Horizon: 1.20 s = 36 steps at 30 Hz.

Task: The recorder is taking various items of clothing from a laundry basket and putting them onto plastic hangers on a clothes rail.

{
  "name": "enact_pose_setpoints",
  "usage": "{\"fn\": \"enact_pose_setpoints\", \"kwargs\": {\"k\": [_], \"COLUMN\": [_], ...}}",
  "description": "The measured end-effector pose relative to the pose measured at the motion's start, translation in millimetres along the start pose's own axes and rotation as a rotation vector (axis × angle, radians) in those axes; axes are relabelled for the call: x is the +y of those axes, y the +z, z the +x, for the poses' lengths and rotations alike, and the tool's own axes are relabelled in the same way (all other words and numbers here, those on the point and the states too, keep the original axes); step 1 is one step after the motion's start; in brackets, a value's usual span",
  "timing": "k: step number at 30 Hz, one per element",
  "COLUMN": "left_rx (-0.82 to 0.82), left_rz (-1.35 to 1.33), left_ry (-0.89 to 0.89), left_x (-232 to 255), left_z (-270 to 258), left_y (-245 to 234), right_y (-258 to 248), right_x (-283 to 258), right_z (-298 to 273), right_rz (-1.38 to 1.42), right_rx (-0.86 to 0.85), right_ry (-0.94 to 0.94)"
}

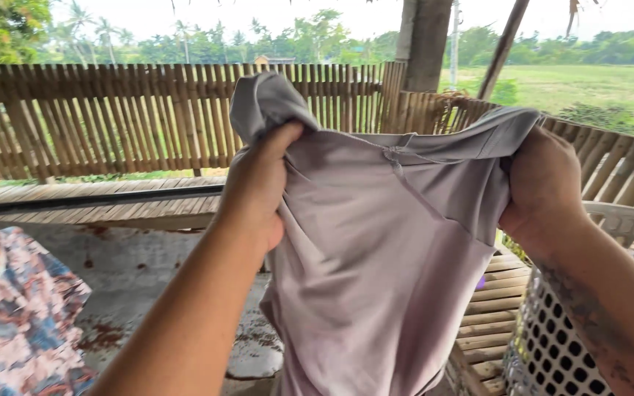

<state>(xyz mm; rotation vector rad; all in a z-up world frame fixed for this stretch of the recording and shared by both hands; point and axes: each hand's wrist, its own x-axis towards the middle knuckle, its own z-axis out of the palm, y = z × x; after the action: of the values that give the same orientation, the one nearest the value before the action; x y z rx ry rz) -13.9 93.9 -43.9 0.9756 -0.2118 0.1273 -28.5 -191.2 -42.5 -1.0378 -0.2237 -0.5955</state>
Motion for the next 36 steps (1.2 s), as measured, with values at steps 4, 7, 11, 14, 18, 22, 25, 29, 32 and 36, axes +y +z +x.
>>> {"fn": "enact_pose_setpoints", "kwargs": {"k": [4, 7, 11, 14, 18, 22, 25, 29, 32, 36], "left_rx": [0.197, 0.211, 0.314, 0.338, 0.334, 0.279, 0.161, 0.097, 0.198, 0.406], "left_rz": [0.222, 0.201, 0.425, 0.572, 0.514, 0.486, 0.383, 0.226, 0.122, 0.148], "left_ry": [-0.112, -0.068, -0.031, 0.030, -0.068, -0.042, -0.094, 0.002, -0.053, -0.065], "left_x": [12.5, 12.2, 4.9, -0.3, -16.0, -46.4, -60.8, -48.3, -24.2, -6.8], "left_z": [-12.3, -14.1, -19.1, -23.6, -23.3, -11.9, -7.9, -13.8, -18.0, -16.2], "left_y": [-33.3, -55.8, -75.3, -74.9, -62.5, -45.2, -25.6, -1.3, -2.6, -27.2], "right_y": [-9.2, -45.0, -66.0, -32.4, 2.6, 23.6, 37.2, 19.2, 8.6, -5.6], "right_x": [23.7, 53.3, 73.1, 60.5, 54.1, 64.6, 78.1, 122.4, 140.4, 148.7], "right_z": [5.7, 28.2, 39.6, 17.2, -4.6, -14.4, -32.0, -49.4, -58.8, -40.4], "right_rz": [-0.011, -0.070, -0.171, -0.290, -0.547, -0.793, -0.892, -0.831, -0.900, -0.828], "right_rx": [0.038, 0.030, -0.111, -0.044, -0.084, -0.198, -0.499, -0.932, -0.975, -0.669], "right_ry": [0.042, 0.082, 0.096, 0.188, 0.235, 0.273, 0.193, 0.395, 0.508, 0.694]}}
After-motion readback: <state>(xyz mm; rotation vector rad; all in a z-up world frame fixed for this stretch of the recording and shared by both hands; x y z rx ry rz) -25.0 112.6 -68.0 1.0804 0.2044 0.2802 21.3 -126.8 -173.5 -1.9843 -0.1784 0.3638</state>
